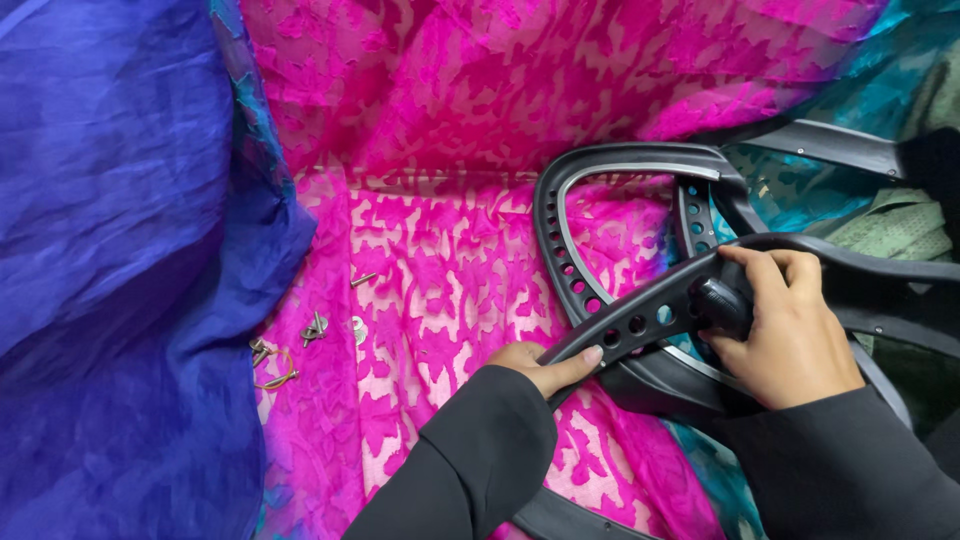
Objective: The person uses a screwdriver to drive screws into black plastic chair frame parts laid on a fabric-covered surface, aligning the frame pieces and tightening screws one at a time while holding the parts steady with the other hand.
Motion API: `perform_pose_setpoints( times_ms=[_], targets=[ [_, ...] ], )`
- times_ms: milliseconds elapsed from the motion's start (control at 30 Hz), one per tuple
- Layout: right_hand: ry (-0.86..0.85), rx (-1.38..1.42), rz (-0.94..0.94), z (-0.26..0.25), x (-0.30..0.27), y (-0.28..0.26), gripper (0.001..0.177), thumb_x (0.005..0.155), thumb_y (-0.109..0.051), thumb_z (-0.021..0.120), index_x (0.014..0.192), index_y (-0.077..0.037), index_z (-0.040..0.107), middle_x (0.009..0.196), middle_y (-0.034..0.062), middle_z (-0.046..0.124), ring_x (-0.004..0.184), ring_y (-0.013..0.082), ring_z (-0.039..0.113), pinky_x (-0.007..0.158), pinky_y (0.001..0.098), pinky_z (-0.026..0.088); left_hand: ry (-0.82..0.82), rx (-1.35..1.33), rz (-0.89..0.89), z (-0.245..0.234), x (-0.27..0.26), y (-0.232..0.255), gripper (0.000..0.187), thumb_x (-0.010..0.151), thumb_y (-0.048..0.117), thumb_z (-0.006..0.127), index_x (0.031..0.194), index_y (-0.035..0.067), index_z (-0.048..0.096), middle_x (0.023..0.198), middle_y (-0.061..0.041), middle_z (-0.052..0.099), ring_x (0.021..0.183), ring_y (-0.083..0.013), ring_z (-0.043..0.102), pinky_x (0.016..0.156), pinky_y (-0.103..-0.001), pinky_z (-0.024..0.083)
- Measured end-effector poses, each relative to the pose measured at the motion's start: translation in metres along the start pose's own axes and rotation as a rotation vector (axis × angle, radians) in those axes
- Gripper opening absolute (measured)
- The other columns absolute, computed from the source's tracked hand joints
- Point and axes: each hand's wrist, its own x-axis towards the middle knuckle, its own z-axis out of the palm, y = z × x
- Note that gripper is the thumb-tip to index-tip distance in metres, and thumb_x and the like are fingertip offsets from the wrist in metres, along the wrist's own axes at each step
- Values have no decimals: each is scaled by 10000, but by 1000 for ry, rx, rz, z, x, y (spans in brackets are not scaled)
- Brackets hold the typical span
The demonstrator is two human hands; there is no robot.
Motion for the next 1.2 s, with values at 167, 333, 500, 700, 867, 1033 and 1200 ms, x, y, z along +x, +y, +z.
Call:
perform_pose_setpoints(
  times_ms=[167,333,500,700,867,1033,1200],
  targets=[
    [36,81,-62,-17,3,7,511,801,-185,847,1222,-45,594,1121,216,567,965,354,638,811,410,520,144,4,-4,2,-6,19,608,686,553,860,893,7,691,666,-70,640,579,-177,611,536,-338,480],
    [-33,605,87,-33,-14,-7,275,991,-148,687,1148,-16,503,882,141,619,730,220,611,640,336,478,337,441,64,8,-25,34,648,727,587,824,1087,72,665,818,-109,721,700,-246,714,666,-369,555],
    [123,828,-106,-23,-41,-20,250,1057,-122,575,1251,-38,441,1057,68,634,935,106,629,857,250,513,643,782,681,32,-41,22,507,913,430,733,1262,77,628,1059,-117,707,971,-320,671,810,-463,497],
    [252,947,-98,-9,-63,-20,492,993,-82,662,1422,-36,424,1126,113,583,923,93,576,924,224,489,678,909,971,32,-39,8,693,799,433,749,1377,84,592,1163,-121,671,1000,-302,612,803,-444,462],
    [243,1039,-51,-7,-71,-21,564,948,-75,656,1429,-71,362,1182,181,663,729,85,557,678,191,474,644,892,815,33,-33,6,628,881,452,743,1418,157,605,1058,-64,664,923,-281,602,784,-439,466],
    [352,911,-60,1,-83,-23,668,946,-77,675,1451,-89,238,1102,227,682,728,118,617,721,213,522,668,910,808,34,-31,4,610,890,465,730,1406,160,618,1019,-61,660,900,-277,600,762,-442,468],
    [418,790,-45,9,-95,-18,623,979,-55,685,1406,-99,234,1044,259,690,672,165,643,693,232,541,711,838,796,37,-34,8,575,879,490,727,1335,148,653,985,-65,681,878,-288,604,749,-452,459]
  ],
)
